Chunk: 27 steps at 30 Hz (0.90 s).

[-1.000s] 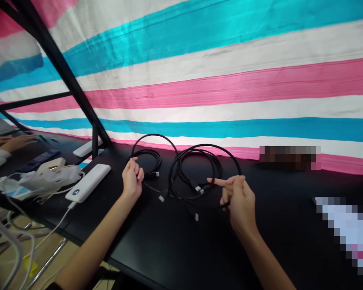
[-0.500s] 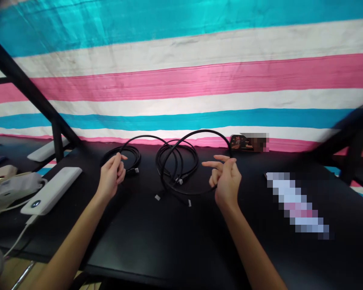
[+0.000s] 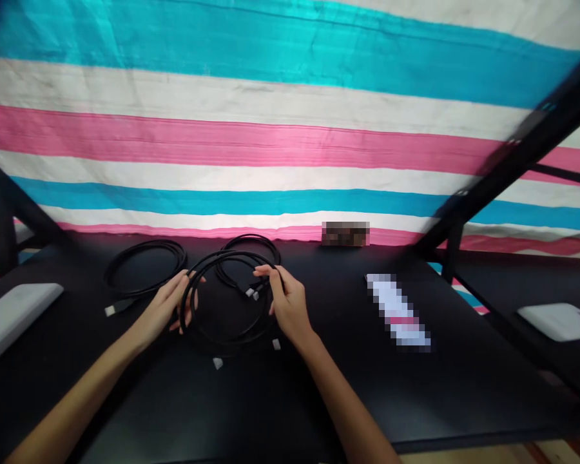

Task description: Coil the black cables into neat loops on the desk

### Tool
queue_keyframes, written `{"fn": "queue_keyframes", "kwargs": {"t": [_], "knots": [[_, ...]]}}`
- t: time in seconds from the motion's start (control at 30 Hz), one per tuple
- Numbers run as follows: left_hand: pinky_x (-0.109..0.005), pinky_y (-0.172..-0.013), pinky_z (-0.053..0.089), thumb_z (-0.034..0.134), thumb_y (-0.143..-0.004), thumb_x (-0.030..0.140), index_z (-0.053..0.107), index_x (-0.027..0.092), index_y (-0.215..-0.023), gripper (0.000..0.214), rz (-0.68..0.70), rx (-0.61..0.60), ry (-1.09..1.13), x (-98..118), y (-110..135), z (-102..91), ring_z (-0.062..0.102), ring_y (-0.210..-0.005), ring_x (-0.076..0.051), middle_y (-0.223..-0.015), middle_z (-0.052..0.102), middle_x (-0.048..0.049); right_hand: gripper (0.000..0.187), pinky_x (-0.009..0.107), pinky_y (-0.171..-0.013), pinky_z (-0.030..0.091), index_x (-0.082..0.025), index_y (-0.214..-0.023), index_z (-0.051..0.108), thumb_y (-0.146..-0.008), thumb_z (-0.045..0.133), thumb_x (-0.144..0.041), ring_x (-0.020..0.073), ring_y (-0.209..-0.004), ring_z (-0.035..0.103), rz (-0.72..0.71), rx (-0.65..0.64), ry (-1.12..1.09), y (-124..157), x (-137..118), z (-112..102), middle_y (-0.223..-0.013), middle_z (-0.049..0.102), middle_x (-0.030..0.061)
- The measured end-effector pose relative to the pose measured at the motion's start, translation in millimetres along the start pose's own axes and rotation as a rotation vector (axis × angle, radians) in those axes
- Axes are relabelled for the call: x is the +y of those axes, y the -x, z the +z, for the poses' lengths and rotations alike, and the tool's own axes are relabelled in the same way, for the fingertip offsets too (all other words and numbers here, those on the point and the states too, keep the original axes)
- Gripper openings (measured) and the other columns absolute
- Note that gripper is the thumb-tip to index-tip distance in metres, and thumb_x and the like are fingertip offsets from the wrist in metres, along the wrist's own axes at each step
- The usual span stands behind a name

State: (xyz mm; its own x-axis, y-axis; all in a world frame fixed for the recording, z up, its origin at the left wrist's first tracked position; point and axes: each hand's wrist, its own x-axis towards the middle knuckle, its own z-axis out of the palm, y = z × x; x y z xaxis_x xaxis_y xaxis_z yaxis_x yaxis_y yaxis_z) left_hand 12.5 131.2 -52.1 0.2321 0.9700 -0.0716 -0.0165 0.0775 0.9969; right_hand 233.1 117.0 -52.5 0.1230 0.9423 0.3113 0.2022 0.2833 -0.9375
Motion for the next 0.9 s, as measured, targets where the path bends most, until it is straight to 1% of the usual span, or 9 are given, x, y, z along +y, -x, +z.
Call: {"fn": "queue_keyframes", "kwargs": {"t": [0.1, 0.17, 0.23, 0.37, 0.53, 0.67, 0.77, 0.83, 0.9], "knots": [[-0.014, -0.026, 0.027, 0.061, -0.073, 0.049, 0.05, 0.02, -0.095, 0.038, 0.001, -0.066, -0.094, 0.5, 1.5, -1.0, 0.042, -0.028, -0.006, -0.05, 0.052, 0.0072, 0.034, 0.02, -0.041, 0.041, -0.02, -0.097, 0.065, -0.091, 0.039, -0.04, 0.0066, -0.045, 0.05, -0.074, -0.041, 0.103, 1.5, 0.1, 0.7, -0.086, 0.064, 0.0039], [-0.014, -0.029, 0.032, 0.067, -0.07, 0.042, 0.051, 0.021, -0.093, 0.035, 0.04, -0.074, -0.169, -1.1, 1.4, -2.2, 0.041, -0.03, -0.006, -0.049, 0.05, 0.0085, 0.032, 0.021, -0.049, 0.046, -0.021, -0.096, 0.066, -0.091, 0.039, -0.036, 0.0104, -0.059, 0.058, -0.144, -0.063, 0.17, 2.7, -0.3, 1.3, -0.09, 0.061, 0.0049], [-0.016, -0.029, 0.034, 0.067, -0.071, 0.039, 0.051, 0.021, -0.094, 0.033, 0.079, -0.059, -0.207, -3.9, 0.1, -2.7, 0.04, -0.03, -0.006, -0.048, 0.048, 0.0088, 0.03, 0.025, -0.061, 0.05, -0.022, -0.096, 0.067, -0.091, 0.039, -0.032, 0.0145, -0.077, 0.061, -0.214, -0.055, 0.252, 3.7, -0.9, 1.6, -0.098, 0.059, 0.0062], [-0.016, -0.027, 0.028, 0.053, -0.082, 0.042, 0.053, 0.02, -0.1, 0.029, 0.138, -0.06, -0.187, -9.9, -4.3, -2.0, 0.036, -0.026, -0.008, -0.04, 0.046, 0.008, 0.026, 0.034, -0.083, 0.047, -0.025, -0.096, 0.069, -0.09, 0.044, -0.027, 0.0191, -0.093, 0.058, -0.294, 0.03, 0.384, 3.6, -1.2, 2.0, -0.102, 0.057, 0.0067], [-0.02, -0.037, 0.036, 0.054, -0.082, 0.04, 0.059, 0.02, -0.102, 0.029, 0.249, -0.013, -0.117, -13.2, -6.5, -3.3, 0.039, -0.032, -0.009, -0.039, 0.042, 0.008, 0.019, 0.038, -0.09, 0.044, -0.025, -0.098, 0.065, -0.086, 0.05, -0.025, 0.0209, -0.101, 0.054, -0.345, 0.061, 0.341, 1.2, 1.8, 2.9, -0.103, 0.056, 0.0078], [-0.02, -0.038, 0.033, 0.054, -0.082, 0.041, 0.061, 0.018, -0.105, 0.033, 0.241, 0.02, -0.157, -14.8, -6.0, -5.5, 0.039, -0.033, -0.01, -0.037, 0.038, 0.0084, 0.031, 0.037, -0.089, 0.044, -0.023, -0.112, 0.057, -0.081, 0.057, -0.025, 0.0227, -0.114, 0.048, -0.263, 0.081, 0.259, 0.2, 6.3, 3.3, -0.118, 0.051, 0.0101], [-0.021, -0.04, 0.033, 0.051, -0.084, 0.042, 0.06, 0.016, -0.11, 0.038, 0.229, 0.023, -0.22, -16.0, -5.8, -7.4, 0.04, -0.034, -0.01, -0.038, 0.038, 0.0082, 0.037, 0.033, -0.081, 0.048, -0.022, -0.116, 0.052, -0.08, 0.058, -0.029, 0.0207, -0.104, 0.057, -0.127, -0.001, 0.069, -0.6, 10.6, 5.0, -0.112, 0.058, 0.0091], [-0.021, -0.041, 0.034, 0.05, -0.085, 0.043, 0.059, 0.016, -0.112, 0.04, 0.239, 0.008, -0.243, -16.0, -5.8, -9.4, 0.041, -0.036, -0.01, -0.039, 0.04, 0.0077, 0.037, 0.028, -0.066, 0.051, -0.021, -0.116, 0.05, -0.082, 0.056, -0.034, 0.0165, -0.081, 0.064, -0.01, -0.098, -0.081, -1.3, 12.7, 6.5, -0.094, 0.064, 0.0057], [-0.02, -0.042, 0.034, 0.047, -0.085, 0.043, 0.061, 0.015, -0.11, 0.039, 0.25, 0.004, -0.27, -14.8, -5.6, -11.4, 0.042, -0.037, -0.01, -0.039, 0.041, 0.007, 0.036, 0.023, -0.049, 0.047, -0.02, -0.113, 0.051, -0.083, 0.055, -0.038, 0.0116, -0.056, 0.062, 0.077, -0.179, -0.185, -2.0, 13.4, 7.3, -0.076, 0.063, 0.0006]]}}
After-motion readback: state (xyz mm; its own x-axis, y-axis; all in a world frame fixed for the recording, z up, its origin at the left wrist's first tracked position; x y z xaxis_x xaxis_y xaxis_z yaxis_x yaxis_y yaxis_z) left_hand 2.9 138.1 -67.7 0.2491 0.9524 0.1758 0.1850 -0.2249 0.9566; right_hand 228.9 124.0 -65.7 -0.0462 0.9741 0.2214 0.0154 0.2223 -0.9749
